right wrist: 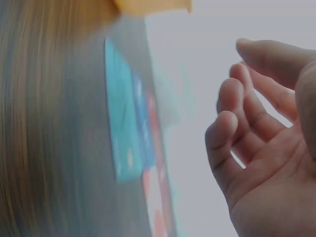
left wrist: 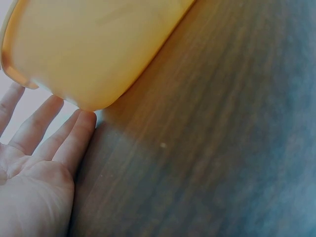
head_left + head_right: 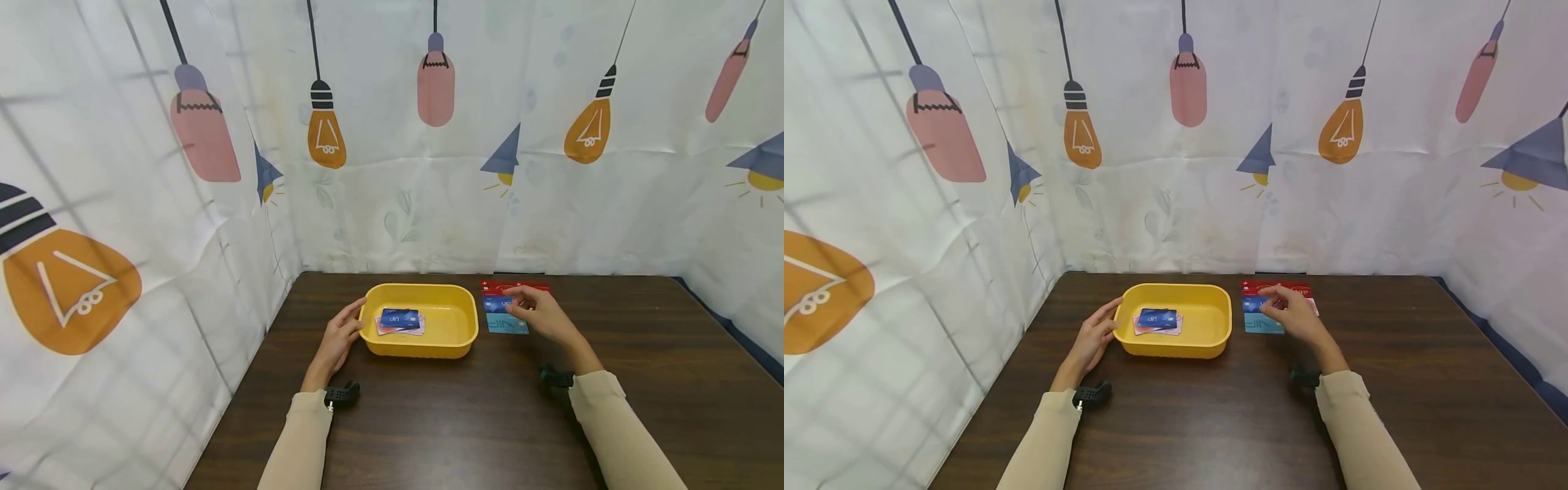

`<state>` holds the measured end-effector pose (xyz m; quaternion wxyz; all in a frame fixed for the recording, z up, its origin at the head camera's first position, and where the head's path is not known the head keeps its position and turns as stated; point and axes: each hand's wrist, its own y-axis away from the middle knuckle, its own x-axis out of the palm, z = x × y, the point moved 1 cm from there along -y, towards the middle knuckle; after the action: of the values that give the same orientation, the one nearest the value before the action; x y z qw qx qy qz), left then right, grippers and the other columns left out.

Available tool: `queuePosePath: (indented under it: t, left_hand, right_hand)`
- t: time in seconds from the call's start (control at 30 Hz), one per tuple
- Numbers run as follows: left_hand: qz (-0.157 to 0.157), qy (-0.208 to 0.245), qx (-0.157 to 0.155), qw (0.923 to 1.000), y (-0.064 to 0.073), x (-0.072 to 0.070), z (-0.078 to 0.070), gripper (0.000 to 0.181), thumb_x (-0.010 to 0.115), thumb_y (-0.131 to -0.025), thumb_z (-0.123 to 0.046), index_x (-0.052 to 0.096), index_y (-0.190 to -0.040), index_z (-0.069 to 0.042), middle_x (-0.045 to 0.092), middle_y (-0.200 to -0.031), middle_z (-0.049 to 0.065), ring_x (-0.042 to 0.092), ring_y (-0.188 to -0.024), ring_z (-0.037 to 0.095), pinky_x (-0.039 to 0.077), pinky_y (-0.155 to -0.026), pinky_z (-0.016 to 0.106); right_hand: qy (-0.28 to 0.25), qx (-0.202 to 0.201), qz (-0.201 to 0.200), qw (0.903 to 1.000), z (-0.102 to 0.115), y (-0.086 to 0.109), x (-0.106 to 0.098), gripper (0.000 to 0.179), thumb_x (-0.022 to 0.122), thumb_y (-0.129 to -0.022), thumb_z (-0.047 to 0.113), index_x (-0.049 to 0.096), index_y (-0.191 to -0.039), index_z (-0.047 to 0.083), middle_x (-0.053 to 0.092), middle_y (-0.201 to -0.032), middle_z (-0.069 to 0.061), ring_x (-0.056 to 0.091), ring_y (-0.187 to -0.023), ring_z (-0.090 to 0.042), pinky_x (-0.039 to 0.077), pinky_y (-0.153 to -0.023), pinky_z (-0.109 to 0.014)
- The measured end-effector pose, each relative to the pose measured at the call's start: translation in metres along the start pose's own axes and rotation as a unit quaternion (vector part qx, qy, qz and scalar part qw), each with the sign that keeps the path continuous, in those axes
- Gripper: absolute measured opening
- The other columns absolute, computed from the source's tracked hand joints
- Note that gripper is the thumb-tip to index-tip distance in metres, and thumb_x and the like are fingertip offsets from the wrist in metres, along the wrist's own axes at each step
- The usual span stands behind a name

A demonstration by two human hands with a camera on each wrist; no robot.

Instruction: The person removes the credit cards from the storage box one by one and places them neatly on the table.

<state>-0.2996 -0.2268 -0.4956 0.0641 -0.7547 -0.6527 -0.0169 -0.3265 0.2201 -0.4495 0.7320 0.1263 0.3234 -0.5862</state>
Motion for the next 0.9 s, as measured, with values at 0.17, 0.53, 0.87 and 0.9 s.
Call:
queuePosePath:
  t: [0.17,0.53,0.87,0.9]
  left_hand:
    - [-0.002,0.001,0.001,1.0,0.0,-0.001,-0.001,0.056,0.051,-0.1,-0.002,0.044,-0.155,-0.01,0.032,-0.167,0.012,0.033,-0.153,0.029,0.045,-0.113,0.042]
    - [0.002,0.001,0.006,1.0,-0.001,0.0,0.002,0.056,0.051,-0.1,-0.002,0.043,-0.155,-0.008,0.031,-0.167,0.013,0.031,-0.154,0.03,0.049,-0.109,0.034]
    - [-0.001,0.001,-0.001,1.0,0.0,0.0,0.001,0.055,0.05,-0.101,-0.002,0.044,-0.155,-0.01,0.032,-0.167,0.011,0.033,-0.154,0.028,0.043,-0.114,0.045]
    - [-0.001,0.001,-0.001,1.0,0.0,0.0,0.0,0.055,0.05,-0.101,-0.002,0.044,-0.155,-0.011,0.032,-0.167,0.011,0.033,-0.153,0.028,0.043,-0.114,0.045]
  right_hand:
    - [-0.044,-0.031,-0.009,0.9985,0.029,-0.002,0.016,0.033,0.07,-0.097,0.017,0.065,-0.128,0.005,0.061,-0.092,-0.009,0.055,-0.077,-0.017,0.052,-0.062,-0.024]
    - [-0.081,-0.048,0.016,0.9954,0.078,-0.004,0.067,0.035,0.071,-0.096,0.014,0.065,-0.129,0.006,0.065,-0.099,-0.009,0.059,-0.08,-0.019,0.053,-0.066,-0.023]
    - [-0.054,-0.047,0.05,0.9961,0.101,-0.027,0.098,0.037,0.074,-0.094,0.017,0.067,-0.129,0.008,0.066,-0.104,-0.007,0.061,-0.089,-0.021,0.055,-0.072,-0.028]
    - [-0.055,-0.046,0.051,0.9961,0.103,-0.03,0.101,0.037,0.074,-0.093,0.016,0.067,-0.128,0.008,0.067,-0.104,-0.007,0.061,-0.089,-0.021,0.055,-0.071,-0.027]
